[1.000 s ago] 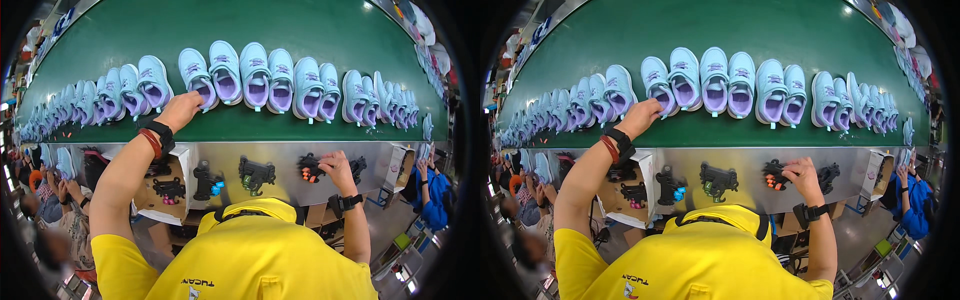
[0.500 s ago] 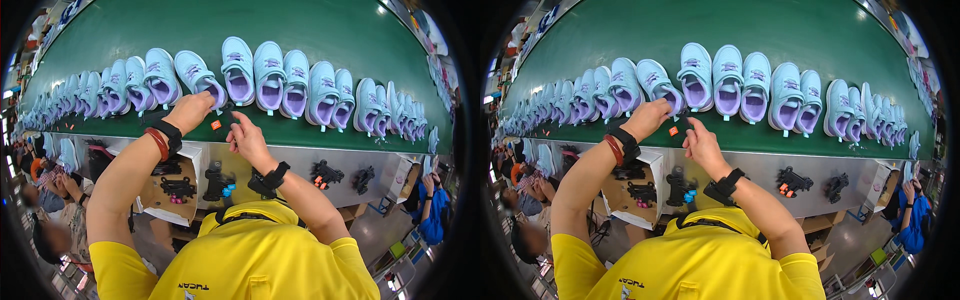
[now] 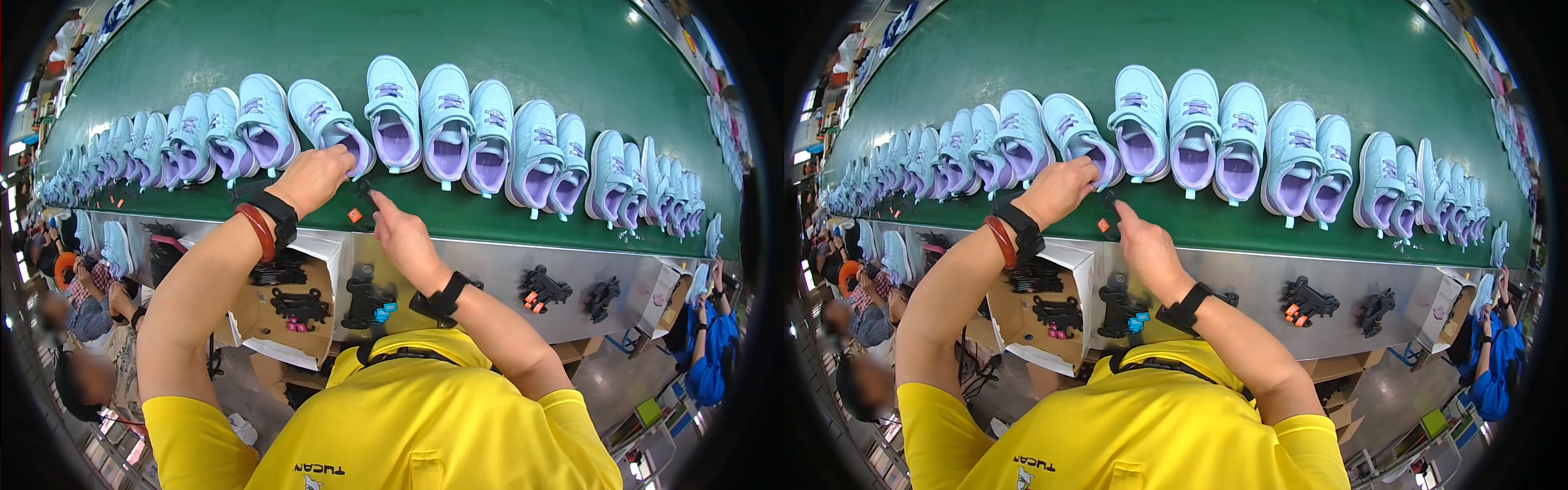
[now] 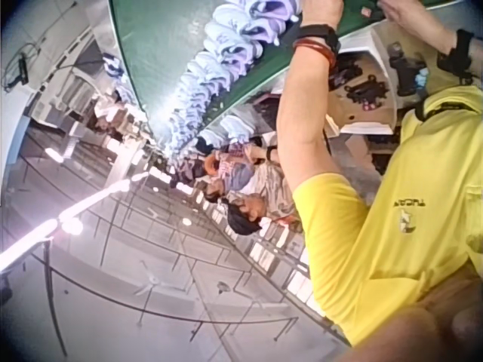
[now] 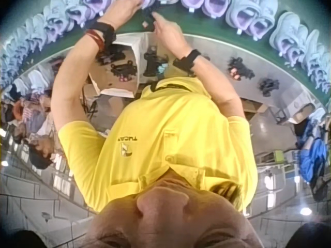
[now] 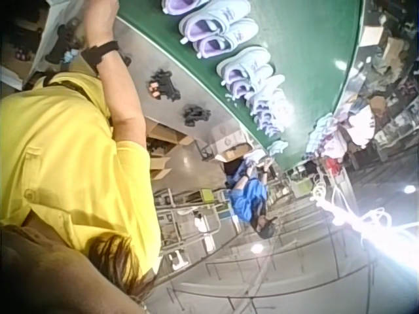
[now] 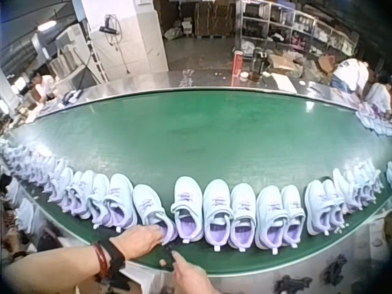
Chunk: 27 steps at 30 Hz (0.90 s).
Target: The person attaches black plastic tags to pairs of light blue and purple sneakers on a green conveyor belt. They pick up each tag, clip it onto the shoe's tongue or upper, and then move the pair forward along the belt. The process is repeated for multiple pairs in sequence.
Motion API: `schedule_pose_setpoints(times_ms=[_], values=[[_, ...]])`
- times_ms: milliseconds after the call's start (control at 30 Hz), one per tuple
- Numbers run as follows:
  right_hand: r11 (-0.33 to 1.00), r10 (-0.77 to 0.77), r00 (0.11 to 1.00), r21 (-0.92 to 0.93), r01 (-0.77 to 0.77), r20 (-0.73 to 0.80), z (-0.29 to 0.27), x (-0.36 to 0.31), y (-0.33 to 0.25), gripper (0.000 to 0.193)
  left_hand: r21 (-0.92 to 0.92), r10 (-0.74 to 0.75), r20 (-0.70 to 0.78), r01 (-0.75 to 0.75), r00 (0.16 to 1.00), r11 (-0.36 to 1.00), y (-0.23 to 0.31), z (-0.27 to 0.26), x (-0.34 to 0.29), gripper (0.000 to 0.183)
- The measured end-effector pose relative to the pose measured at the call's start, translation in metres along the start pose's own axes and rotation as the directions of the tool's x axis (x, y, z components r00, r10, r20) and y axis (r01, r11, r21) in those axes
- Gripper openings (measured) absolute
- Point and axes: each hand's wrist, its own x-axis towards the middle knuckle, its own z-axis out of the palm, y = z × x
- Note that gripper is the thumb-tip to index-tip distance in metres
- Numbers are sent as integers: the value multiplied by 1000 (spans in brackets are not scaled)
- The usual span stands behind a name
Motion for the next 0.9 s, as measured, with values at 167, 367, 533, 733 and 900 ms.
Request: schedule_pose_setpoints(times_ms=[167, 367, 533, 733, 900], values=[[904, 224, 975, 373, -210, 5, -9, -3, -18, 35, 6, 0, -3, 0, 1000, 1000, -2, 2, -1, 13], [866, 269, 963, 434, -249, 18, -6, 0, -18, 36, -22, -9, -19, 9, 1000, 1000, -3, 3, -3, 12], [847, 286, 958, 465, -257, 8, -5, -1, -19, 37, 3, -24, 6, 24, 1000, 1000, -2, 2, -1, 13], [829, 300, 952, 478, -290, 57, -5, 3, -18, 37, 17, -42, 31, 42, 999, 999, 0, -1, -1, 15], [836, 286, 958, 482, -261, 22, -1, -3, -14, 38, 4, -46, 22, 46, 999, 999, 0, -1, -2, 15]])
